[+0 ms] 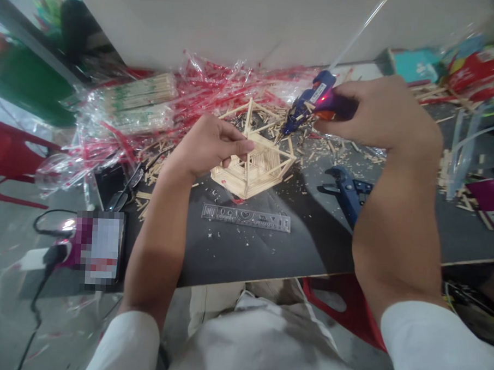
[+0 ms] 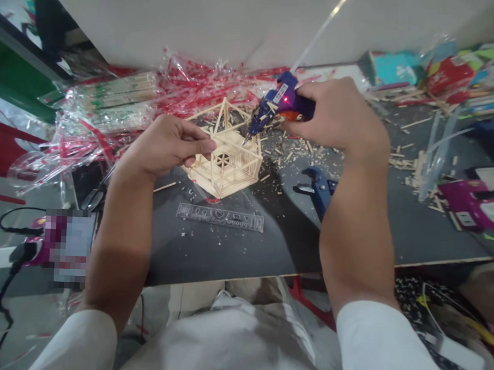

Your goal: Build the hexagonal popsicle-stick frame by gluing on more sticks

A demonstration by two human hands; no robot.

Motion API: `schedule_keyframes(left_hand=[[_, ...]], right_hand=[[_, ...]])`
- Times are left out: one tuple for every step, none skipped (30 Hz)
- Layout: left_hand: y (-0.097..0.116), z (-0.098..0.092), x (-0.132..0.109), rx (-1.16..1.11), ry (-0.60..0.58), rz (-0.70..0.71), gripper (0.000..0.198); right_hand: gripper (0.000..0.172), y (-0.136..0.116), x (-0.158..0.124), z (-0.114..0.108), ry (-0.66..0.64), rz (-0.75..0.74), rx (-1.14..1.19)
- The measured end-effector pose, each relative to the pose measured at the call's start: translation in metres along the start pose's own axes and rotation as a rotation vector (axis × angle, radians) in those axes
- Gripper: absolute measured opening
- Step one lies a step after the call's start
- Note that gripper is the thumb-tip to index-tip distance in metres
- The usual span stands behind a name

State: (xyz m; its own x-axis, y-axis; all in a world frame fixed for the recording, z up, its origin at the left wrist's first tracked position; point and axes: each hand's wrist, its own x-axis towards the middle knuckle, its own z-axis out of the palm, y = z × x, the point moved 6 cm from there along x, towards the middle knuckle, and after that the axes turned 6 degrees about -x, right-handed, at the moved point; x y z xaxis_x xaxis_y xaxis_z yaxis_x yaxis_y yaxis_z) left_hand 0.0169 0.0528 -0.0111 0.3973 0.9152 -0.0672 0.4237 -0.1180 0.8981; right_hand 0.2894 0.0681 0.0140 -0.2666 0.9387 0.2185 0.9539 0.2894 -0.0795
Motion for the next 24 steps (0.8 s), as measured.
schedule_keyframes(left_hand=[[0.000, 0.000, 0.000, 0.013, 0.011, -0.015, 0.022], [0.001, 0.000, 0.000, 0.023, 0.020, -0.026, 0.022], [0.002, 0.001, 0.000, 0.031, 0.026, -0.035, 0.022], [0.003, 0.002, 0.000, 0.040, 0.030, -0.043, 0.021], [0.004, 0.002, 0.000, 0.050, 0.034, -0.050, 0.021], [0.005, 0.003, 0.000, 0.060, 0.037, -0.056, 0.020], [0.006, 0.004, -0.001, 0.070, 0.038, -0.061, 0.020], [0.006, 0.004, -0.001, 0.081, 0.039, -0.066, 0.020], [0.007, 0.005, -0.001, 0.091, 0.039, -0.069, 0.020], [0.007, 0.005, -0.001, 0.098, 0.039, -0.069, 0.020], [0.007, 0.006, -0.002, 0.104, 0.037, -0.068, 0.020], [0.007, 0.006, -0.002, 0.109, 0.034, -0.071, 0.020], [0.007, 0.007, -0.002, 0.115, 0.032, -0.075, 0.020], [0.007, 0.008, -0.002, 0.119, 0.029, -0.082, 0.020], [0.006, 0.008, -0.002, 0.124, 0.025, -0.090, 0.021], [0.006, 0.008, -0.002, 0.129, 0.023, -0.098, 0.021], [0.007, 0.009, -0.002, 0.135, 0.022, -0.105, 0.021], [0.007, 0.009, -0.002, 0.139, 0.021, -0.110, 0.020], [0.008, 0.009, -0.002, 0.142, 0.021, -0.113, 0.020], [0.009, 0.009, -0.002, 0.146, 0.020, -0.117, 0.019], [0.009, 0.010, -0.003, 0.151, 0.018, -0.124, 0.019], [0.010, 0.010, -0.003, 0.158, 0.018, -0.132, 0.020], [0.009, 0.010, -0.003, 0.167, 0.019, -0.143, 0.020], [0.009, 0.010, -0.003, 0.176, 0.023, -0.153, 0.021]], right_hand=[[0.026, -0.001, -0.001, -0.001, -0.023, 0.010, -0.013], [0.026, -0.002, -0.002, -0.002, -0.039, 0.020, -0.020], [0.026, -0.003, -0.002, -0.003, -0.048, 0.028, -0.022], [0.027, -0.003, -0.003, -0.003, -0.054, 0.033, -0.022], [0.027, -0.003, -0.003, -0.004, -0.058, 0.039, -0.021], [0.026, -0.003, -0.002, -0.004, -0.060, 0.048, -0.023], [0.025, -0.002, -0.002, -0.004, -0.063, 0.061, -0.026], [0.024, 0.000, -0.001, -0.003, -0.064, 0.078, -0.032], [0.023, 0.002, 0.000, -0.003, -0.064, 0.099, -0.043], [0.022, 0.005, 0.000, -0.001, -0.065, 0.122, -0.056], [0.022, 0.008, 0.001, 0.000, -0.067, 0.148, -0.069], [0.022, 0.012, 0.001, 0.002, -0.070, 0.175, -0.080], [0.024, 0.015, 0.001, 0.004, -0.072, 0.201, -0.088], [0.025, 0.018, 0.001, 0.005, -0.073, 0.226, -0.094], [0.026, 0.021, 0.001, 0.007, -0.076, 0.245, -0.097], [0.027, 0.022, 0.001, 0.008, -0.082, 0.257, -0.097], [0.027, 0.023, 0.001, 0.009, -0.089, 0.265, -0.098], [0.026, 0.024, 0.001, 0.010, -0.097, 0.270, -0.096], [0.025, 0.024, 0.002, 0.010, -0.107, 0.272, -0.092], [0.024, 0.023, 0.002, 0.011, -0.115, 0.271, -0.087], [0.024, 0.023, 0.003, 0.011, -0.117, 0.270, -0.085], [0.024, 0.023, 0.003, 0.011, -0.118, 0.270, -0.086], [0.024, 0.022, 0.004, 0.011, -0.118, 0.271, -0.086], [0.024, 0.022, 0.004, 0.011, -0.119, 0.272, -0.086]])
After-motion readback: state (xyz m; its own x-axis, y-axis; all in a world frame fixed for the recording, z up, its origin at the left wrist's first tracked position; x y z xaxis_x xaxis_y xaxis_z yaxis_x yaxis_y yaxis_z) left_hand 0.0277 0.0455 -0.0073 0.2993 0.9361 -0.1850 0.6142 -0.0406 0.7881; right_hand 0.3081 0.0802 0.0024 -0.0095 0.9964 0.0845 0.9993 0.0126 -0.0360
